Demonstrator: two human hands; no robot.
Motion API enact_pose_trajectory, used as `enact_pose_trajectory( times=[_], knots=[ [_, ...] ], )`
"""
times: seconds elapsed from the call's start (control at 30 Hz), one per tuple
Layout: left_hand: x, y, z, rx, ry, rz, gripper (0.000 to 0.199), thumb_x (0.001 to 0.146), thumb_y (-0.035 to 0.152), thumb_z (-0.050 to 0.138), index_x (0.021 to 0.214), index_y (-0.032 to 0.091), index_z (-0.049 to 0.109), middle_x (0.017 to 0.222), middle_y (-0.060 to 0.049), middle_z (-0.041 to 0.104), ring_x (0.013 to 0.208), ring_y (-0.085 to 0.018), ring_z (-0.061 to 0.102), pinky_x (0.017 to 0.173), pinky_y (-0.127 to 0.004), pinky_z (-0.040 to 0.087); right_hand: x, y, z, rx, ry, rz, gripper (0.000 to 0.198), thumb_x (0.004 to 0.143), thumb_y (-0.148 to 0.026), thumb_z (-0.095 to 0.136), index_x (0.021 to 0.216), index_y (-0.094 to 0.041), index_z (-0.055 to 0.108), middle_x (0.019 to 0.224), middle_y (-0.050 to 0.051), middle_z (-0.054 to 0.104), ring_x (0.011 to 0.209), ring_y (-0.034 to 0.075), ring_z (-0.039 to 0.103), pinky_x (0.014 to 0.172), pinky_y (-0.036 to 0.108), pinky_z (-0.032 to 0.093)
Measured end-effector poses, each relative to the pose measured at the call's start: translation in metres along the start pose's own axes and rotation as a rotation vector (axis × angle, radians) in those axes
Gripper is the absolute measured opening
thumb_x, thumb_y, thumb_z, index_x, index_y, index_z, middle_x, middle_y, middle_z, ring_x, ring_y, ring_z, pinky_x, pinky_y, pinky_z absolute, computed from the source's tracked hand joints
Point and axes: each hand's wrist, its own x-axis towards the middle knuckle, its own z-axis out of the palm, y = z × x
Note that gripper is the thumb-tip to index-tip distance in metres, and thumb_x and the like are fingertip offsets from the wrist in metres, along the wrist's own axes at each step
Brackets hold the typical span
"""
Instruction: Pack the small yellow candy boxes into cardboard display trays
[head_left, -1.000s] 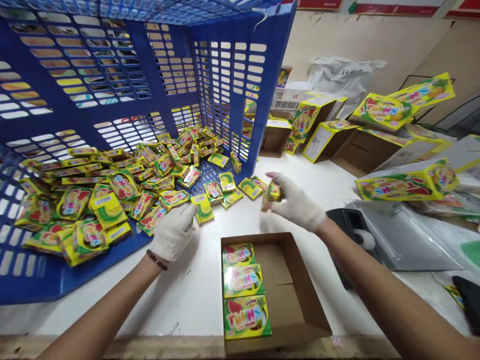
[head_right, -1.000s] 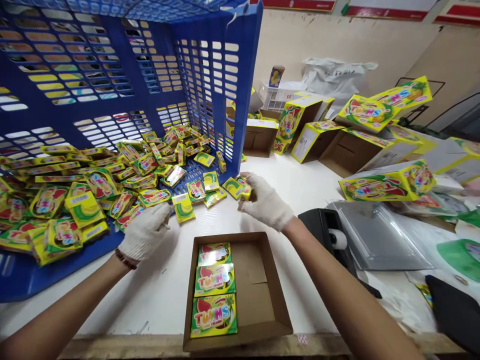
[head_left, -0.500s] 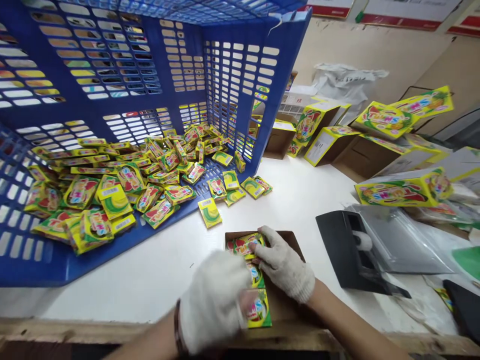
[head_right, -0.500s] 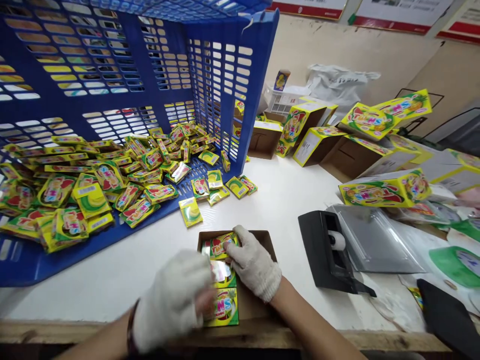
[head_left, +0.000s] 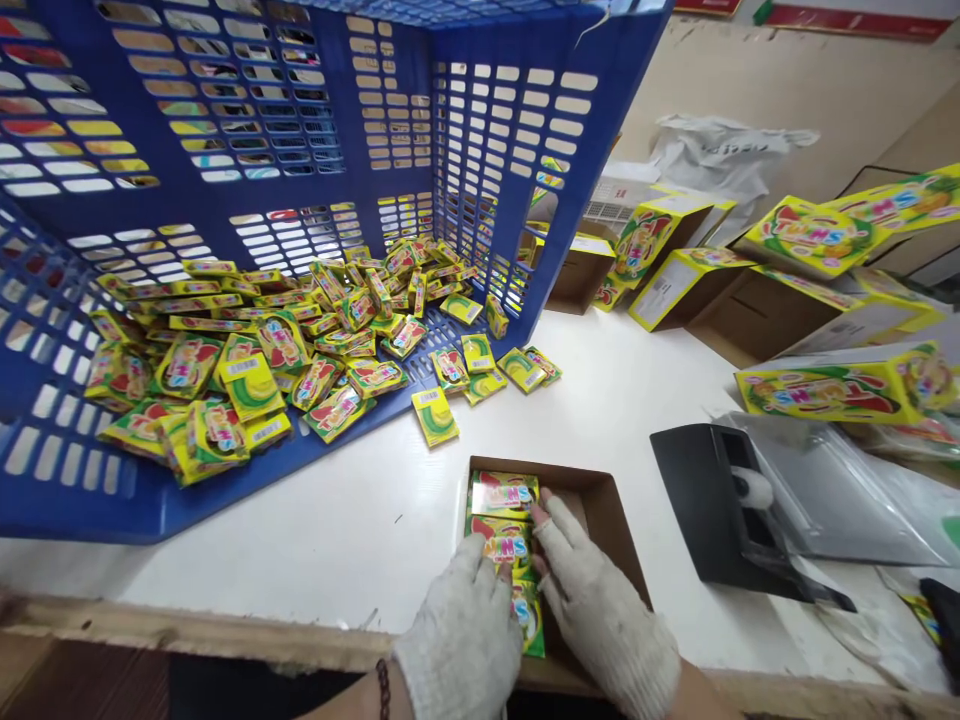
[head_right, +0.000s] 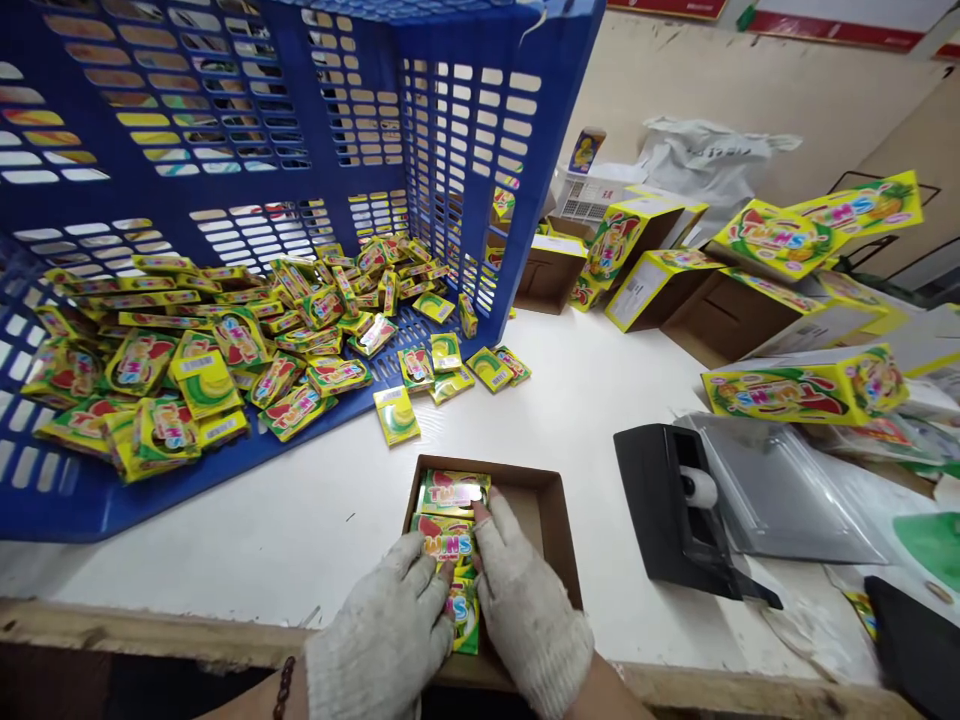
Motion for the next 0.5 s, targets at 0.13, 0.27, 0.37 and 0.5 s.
enact_pose_trajectory(
  times=[0.13,0.27,0.37,0.5],
  knots=[
    [0.002,-0.002,0.011,-0.036,0.062,0.004,0.032,0.093,0.026,0.047,0.103,0.013,0.075,0.105,-0.019,0.073,0.104,-0.032,0.065,0.103,-0.055,0.03,0.007,-0.006,-0.004,0.174,0.008,0.128,0.051,0.085,-0.018,0.043,0.135,-0.016,0.053,0.142,0.015,0.052,0.127,0.027,0.054,0.104,0.041,0.049],
    [0.008,0.001,0.029,-0.057,0.153,0.023,0.033,0.091,0.03,0.05,0.102,0.011,0.074,0.099,-0.019,0.074,0.099,-0.032,0.066,0.102,-0.053,0.033,0.021,-0.011,-0.007,0.345,-0.093,0.353,0.056,0.088,-0.031,0.043,0.142,-0.015,0.046,0.138,0.016,0.055,0.126,0.029,0.055,0.104,0.044,0.048],
    [0.008,-0.001,0.035,-0.136,0.31,0.004,0.024,0.087,0.03,0.056,0.09,0.015,0.075,0.082,-0.014,0.074,0.085,-0.027,0.066,0.095,-0.047,0.041,0.024,-0.018,-0.006,0.419,-0.287,0.431,0.065,0.087,-0.036,0.046,0.148,-0.016,0.037,0.135,0.015,0.059,0.12,0.03,0.06,0.103,0.044,0.047],
    [-0.004,-0.047,0.012,-0.222,0.503,-0.034,0.022,0.091,0.036,0.049,0.085,0.026,0.068,0.087,-0.006,0.07,0.085,-0.019,0.062,0.087,-0.035,0.046,0.02,-0.02,-0.008,0.561,-0.302,0.469,0.071,0.088,-0.046,0.043,0.152,-0.02,0.029,0.13,0.011,0.063,0.116,0.028,0.063,0.098,0.039,0.05]
  ],
)
